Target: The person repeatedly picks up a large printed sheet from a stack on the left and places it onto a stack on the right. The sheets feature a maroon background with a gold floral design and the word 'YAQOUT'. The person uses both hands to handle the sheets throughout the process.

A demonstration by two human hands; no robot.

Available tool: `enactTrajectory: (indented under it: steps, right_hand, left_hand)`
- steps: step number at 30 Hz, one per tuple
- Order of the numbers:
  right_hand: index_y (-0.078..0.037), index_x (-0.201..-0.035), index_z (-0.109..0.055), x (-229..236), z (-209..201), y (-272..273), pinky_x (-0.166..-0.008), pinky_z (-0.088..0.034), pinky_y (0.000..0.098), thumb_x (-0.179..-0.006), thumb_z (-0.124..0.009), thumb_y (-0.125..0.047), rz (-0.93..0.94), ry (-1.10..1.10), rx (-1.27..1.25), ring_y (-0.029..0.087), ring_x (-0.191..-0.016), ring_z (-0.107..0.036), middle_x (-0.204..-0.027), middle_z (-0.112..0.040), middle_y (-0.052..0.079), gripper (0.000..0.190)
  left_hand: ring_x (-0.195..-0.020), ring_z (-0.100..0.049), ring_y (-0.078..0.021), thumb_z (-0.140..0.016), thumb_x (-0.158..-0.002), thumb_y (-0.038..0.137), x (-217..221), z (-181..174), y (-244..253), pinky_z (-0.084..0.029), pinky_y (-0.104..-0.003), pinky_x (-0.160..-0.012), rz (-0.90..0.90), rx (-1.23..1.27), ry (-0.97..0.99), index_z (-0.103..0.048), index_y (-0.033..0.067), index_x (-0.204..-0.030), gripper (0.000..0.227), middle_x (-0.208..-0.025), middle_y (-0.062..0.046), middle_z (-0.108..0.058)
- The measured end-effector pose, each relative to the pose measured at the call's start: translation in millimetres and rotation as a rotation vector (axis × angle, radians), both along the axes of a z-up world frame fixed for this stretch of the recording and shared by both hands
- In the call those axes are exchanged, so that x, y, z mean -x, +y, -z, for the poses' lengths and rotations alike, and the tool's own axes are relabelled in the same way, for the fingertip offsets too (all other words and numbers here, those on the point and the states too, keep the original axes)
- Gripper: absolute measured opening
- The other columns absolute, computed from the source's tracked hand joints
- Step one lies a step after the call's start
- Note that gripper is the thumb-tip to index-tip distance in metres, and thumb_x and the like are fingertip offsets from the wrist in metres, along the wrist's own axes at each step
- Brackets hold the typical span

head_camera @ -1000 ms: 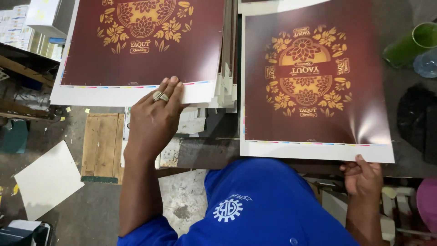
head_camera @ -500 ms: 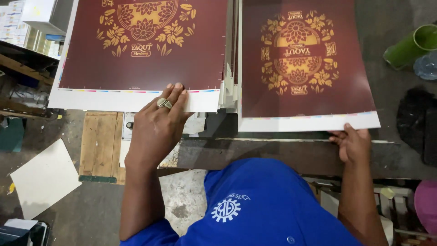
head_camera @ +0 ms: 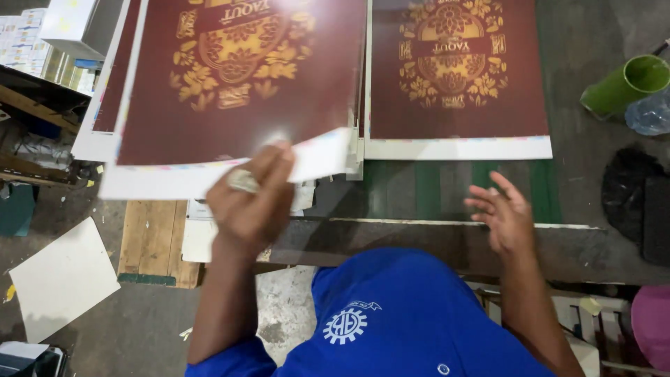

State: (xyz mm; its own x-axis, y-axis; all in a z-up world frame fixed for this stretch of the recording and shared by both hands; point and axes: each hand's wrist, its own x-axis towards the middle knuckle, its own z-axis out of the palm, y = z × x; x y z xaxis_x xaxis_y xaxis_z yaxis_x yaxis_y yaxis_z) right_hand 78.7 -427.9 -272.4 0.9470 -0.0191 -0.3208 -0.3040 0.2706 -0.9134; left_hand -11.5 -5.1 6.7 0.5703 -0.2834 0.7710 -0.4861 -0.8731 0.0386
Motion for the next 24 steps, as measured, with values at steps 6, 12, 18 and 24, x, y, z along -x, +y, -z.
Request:
enactTrajectory:
  steps: [6,12,18,24]
  right_hand:
    - [0.004,-0.148,-0.049,25.5,-101.7,74.9,-0.078,-0.062,0.0371,-0.108,-0.056,-0.015,-0.410,-0.385,-0.098,0.026,-0.102,-0.071,-0.122,-0.069,0.019,0.045]
    - [-0.001,-0.144,-0.045,40.9,-144.2,96.9,-0.098,-0.061,0.0346,-0.102,-0.055,-0.011,-0.337,-0.215,-0.418,0.021,-0.118,-0.067,-0.130,-0.062,0.013,0.045]
    - [-0.003,-0.135,-0.051,42.5,-157.3,61.1,-0.066,-0.061,0.0374,-0.104,-0.057,-0.005,-0.069,-0.279,-0.346,0.026,-0.095,-0.071,-0.114,-0.066,0.014,0.032]
    - [0.001,-0.123,-0.054,47.6,-86.5,-27.0,-0.068,-0.058,0.0377,-0.110,-0.057,0.000,0.082,-0.365,-0.315,0.025,-0.083,-0.070,-0.106,-0.068,0.015,0.013]
  left_hand:
    - [-0.120,-0.069,-0.0357,-0.075,-0.102,0.010,-8.3,4.5,-90.1,-0.059,-0.043,-0.096,0.173,-0.135,0.139,-0.069,-0.0099,-0.122,0.029,-0.124,-0.025,-0.068]
    - [-0.132,-0.060,-0.0384,-0.068,-0.098,0.034,-3.0,8.8,-119.1,-0.047,-0.050,-0.112,0.243,-0.238,0.314,-0.065,-0.0088,-0.127,0.051,-0.133,-0.026,-0.065]
    - [-0.134,-0.059,-0.0362,-0.079,-0.098,0.027,21.8,-21.6,-58.6,-0.045,-0.050,-0.116,0.186,-0.091,0.292,-0.065,-0.0053,-0.129,0.047,-0.136,-0.022,-0.065]
    - [-0.141,-0.059,-0.0200,-0.081,-0.103,0.033,5.9,13.8,17.7,-0.047,-0.041,-0.123,-0.179,-0.096,0.381,-0.065,0.0124,-0.134,0.041,-0.144,-0.006,-0.064]
